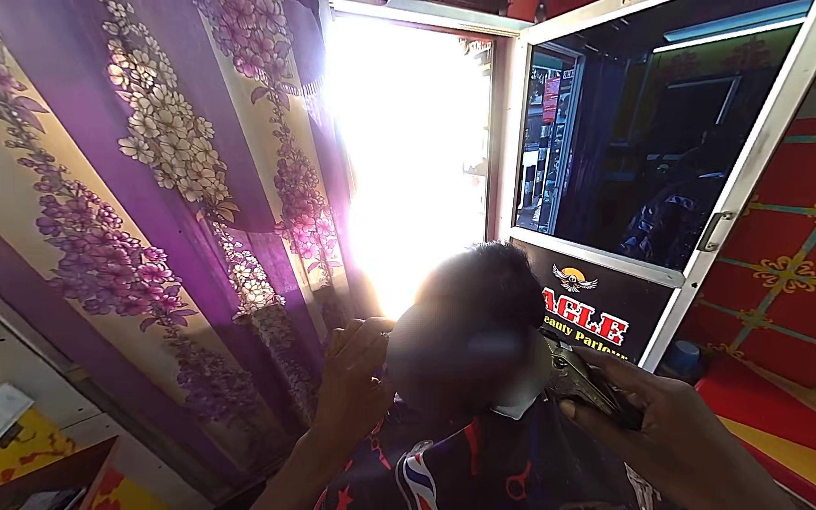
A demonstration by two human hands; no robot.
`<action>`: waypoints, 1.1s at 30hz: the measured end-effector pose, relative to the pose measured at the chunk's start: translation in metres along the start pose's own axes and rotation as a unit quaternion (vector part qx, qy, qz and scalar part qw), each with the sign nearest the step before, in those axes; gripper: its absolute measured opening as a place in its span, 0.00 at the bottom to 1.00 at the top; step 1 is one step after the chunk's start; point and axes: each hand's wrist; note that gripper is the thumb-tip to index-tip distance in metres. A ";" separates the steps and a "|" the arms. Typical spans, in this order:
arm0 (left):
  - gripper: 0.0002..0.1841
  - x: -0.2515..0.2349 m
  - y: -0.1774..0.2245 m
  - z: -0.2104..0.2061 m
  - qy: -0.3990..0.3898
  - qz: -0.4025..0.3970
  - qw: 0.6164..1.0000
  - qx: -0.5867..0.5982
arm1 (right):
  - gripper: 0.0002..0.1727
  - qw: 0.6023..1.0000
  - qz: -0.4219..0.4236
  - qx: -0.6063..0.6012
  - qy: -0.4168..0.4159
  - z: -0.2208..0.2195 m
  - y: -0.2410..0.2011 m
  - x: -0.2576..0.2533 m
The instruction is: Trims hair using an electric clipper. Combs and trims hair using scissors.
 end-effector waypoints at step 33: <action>0.13 0.004 -0.001 -0.010 0.143 -0.020 0.989 0.015 | 0.32 0.989 0.101 -0.011 -0.102 -0.061 -0.031 -0.014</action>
Point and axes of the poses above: each hand's wrist, its own x-axis away from the middle knuckle, its own z-axis out of the back of the hand, y = z × x, and after that the axes turned 13 degrees about -x, right-handed
